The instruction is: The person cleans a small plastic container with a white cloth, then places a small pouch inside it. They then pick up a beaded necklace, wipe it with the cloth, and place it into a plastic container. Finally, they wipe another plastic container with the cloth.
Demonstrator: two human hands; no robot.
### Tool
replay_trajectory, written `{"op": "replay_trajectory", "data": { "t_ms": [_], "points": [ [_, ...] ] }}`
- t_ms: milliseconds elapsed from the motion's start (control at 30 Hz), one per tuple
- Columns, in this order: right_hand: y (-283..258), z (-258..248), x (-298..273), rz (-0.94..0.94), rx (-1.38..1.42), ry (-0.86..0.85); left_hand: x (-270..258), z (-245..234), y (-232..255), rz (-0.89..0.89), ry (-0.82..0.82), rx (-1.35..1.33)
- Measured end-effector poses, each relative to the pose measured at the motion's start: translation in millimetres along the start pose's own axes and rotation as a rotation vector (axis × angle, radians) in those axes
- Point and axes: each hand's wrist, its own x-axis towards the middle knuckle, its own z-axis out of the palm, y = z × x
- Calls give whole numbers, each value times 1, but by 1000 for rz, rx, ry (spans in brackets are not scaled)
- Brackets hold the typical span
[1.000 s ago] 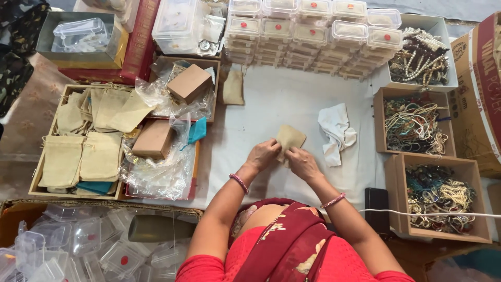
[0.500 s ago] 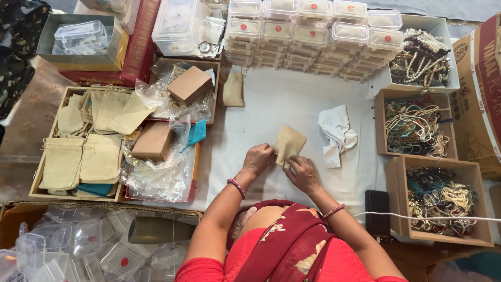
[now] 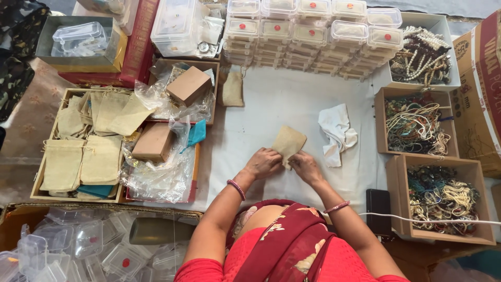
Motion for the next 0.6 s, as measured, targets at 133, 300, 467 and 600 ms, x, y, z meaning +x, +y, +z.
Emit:
{"op": "replay_trajectory", "data": {
  "t_ms": [133, 300, 467, 600],
  "points": [
    [14, -25, 3, 142, 128, -41, 2, 9, 4, -27, 17, 1],
    [16, -47, -1, 313, -46, -274, 14, -7, 30, 30, -77, 84],
    [27, -51, -5, 394, -103, -347, 12, 9, 23, 40, -73, 147],
    [18, -35, 1, 133, -203, -94, 10, 9, 23, 42, -60, 154]
  ]
}}
